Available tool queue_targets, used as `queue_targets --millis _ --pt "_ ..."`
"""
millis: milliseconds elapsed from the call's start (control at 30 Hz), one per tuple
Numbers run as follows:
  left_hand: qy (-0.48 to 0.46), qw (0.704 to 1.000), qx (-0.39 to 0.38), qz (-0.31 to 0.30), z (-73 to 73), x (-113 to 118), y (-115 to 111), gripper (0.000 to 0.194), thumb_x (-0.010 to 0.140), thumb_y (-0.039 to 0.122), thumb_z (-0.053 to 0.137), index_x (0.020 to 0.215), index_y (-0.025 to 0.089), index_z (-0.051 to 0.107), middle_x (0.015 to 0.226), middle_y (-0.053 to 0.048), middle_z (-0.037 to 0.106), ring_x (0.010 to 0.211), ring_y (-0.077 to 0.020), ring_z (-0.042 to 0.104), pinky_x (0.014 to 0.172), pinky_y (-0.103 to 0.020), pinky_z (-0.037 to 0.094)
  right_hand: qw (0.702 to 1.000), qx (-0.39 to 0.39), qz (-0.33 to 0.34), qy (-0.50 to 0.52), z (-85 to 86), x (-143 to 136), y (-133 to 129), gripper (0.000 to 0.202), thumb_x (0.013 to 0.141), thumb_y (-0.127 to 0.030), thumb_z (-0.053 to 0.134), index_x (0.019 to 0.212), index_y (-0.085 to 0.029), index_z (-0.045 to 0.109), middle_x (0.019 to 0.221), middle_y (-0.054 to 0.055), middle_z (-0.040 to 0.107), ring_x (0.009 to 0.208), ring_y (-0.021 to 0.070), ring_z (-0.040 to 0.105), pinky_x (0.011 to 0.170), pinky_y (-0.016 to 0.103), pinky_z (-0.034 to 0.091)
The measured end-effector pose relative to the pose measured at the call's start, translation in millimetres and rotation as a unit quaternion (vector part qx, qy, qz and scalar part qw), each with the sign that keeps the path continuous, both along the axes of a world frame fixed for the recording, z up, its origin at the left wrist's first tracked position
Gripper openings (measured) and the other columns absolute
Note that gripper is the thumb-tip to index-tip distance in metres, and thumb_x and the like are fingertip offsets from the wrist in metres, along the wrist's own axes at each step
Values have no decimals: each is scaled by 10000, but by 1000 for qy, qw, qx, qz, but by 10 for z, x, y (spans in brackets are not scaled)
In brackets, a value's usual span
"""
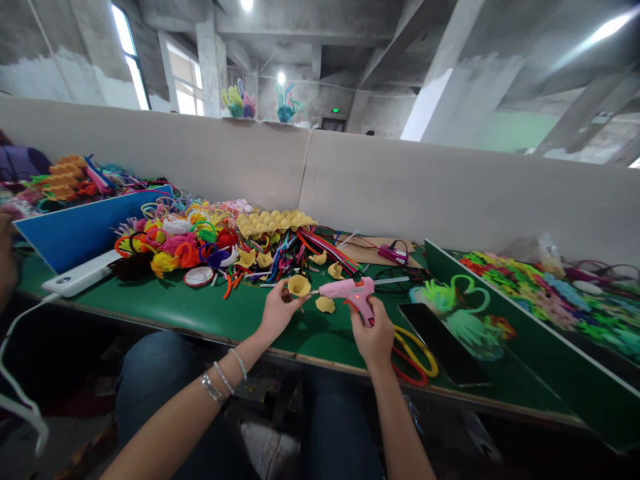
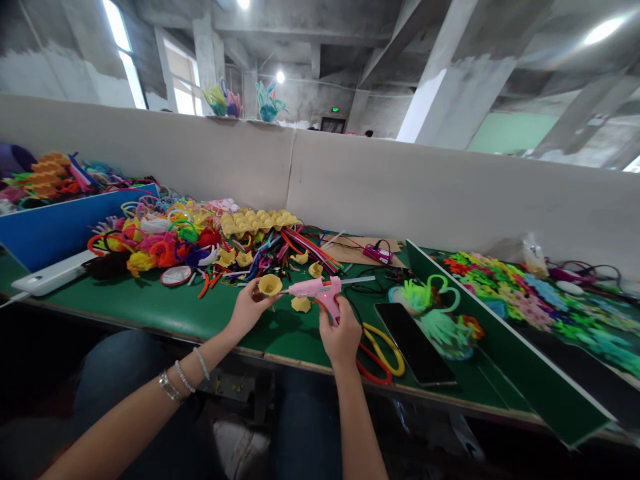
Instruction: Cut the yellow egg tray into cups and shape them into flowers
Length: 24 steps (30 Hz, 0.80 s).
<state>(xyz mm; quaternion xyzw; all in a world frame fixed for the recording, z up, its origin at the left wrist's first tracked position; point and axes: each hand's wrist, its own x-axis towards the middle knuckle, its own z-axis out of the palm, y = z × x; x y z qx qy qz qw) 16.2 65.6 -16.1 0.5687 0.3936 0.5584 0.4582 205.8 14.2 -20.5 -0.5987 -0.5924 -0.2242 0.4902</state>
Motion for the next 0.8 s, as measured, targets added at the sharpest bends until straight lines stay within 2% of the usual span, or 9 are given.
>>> queue_targets --millis 400,633,800 --pt "6 1000 -4 -1 -26 -1 21 384 588 306 696 896 155 524 777 -28 638 642 -135 581 542 -223 458 1000 4 15 -5 -15 4 3 275 757 -350 533 937 -144 531 814 103 637 667 204 604 567 289 468" --pt "14 1000 4 -5 -16 13 -4 404 586 361 700 889 154 532 792 -43 647 691 -153 595 551 -221 455 998 -36 -2 52 35 -75 -6 418 689 -450 608 954 -142 510 783 83 619 585 174 569 480 261 430" --pt "9 1000 -4 -15 -17 18 1 407 585 358 701 890 151 528 787 -47 650 685 -154 597 558 -227 461 996 -56 13 63 22 -71 -10 482 658 -491 623 972 -146 504 804 75 614 560 156 551 462 252 423"
